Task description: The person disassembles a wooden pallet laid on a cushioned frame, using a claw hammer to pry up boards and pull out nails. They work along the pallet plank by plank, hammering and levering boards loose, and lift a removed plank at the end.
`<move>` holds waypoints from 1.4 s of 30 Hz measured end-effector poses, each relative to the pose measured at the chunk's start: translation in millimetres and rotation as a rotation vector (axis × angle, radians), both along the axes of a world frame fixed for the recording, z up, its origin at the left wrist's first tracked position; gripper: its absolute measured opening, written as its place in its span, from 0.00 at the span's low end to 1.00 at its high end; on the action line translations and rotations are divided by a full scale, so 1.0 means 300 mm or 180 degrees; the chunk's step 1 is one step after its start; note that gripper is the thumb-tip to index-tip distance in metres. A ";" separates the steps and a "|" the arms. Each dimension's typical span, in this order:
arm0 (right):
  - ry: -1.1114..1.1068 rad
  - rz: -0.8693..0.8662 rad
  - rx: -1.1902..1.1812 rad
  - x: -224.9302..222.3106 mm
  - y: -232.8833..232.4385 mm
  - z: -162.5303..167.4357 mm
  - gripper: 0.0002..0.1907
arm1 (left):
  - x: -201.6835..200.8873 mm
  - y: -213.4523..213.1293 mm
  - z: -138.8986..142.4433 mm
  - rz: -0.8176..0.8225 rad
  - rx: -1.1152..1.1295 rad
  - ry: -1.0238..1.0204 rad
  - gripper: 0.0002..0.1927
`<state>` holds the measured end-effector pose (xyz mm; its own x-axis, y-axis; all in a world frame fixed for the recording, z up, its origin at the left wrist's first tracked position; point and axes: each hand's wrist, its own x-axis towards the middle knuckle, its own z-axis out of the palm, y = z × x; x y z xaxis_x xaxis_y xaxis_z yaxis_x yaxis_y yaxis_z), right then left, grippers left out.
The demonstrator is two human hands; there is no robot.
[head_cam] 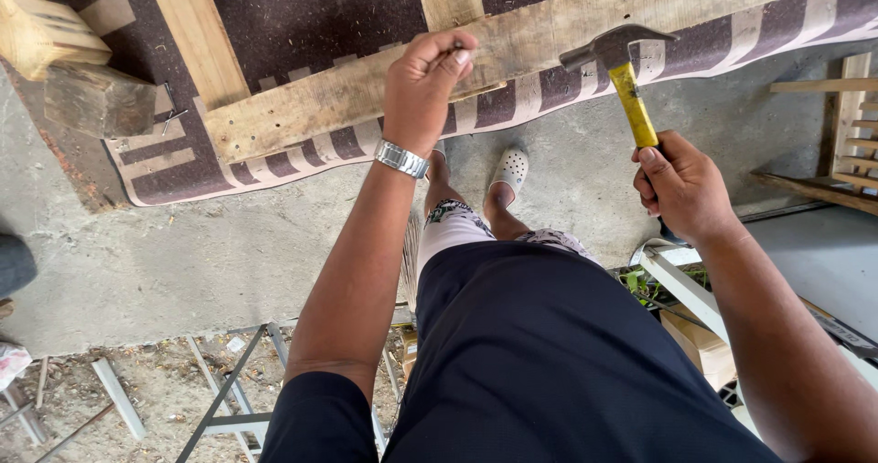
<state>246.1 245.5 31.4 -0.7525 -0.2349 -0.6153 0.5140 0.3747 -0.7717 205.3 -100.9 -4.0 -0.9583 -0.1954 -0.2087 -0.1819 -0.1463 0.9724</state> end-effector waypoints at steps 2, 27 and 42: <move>-0.0040 -0.0030 -0.0049 0.002 -0.009 0.002 0.14 | -0.012 0.011 -0.027 -0.0125 -0.0847 -0.0121 0.07; 0.1276 0.0712 0.0996 -0.010 -0.203 0.119 0.08 | -0.034 -0.014 -0.091 -0.0230 -0.2615 0.1272 0.04; 0.2135 0.1412 0.1440 -0.020 -0.346 0.206 0.09 | -0.036 -0.043 -0.117 -0.0379 -0.2720 0.1263 0.01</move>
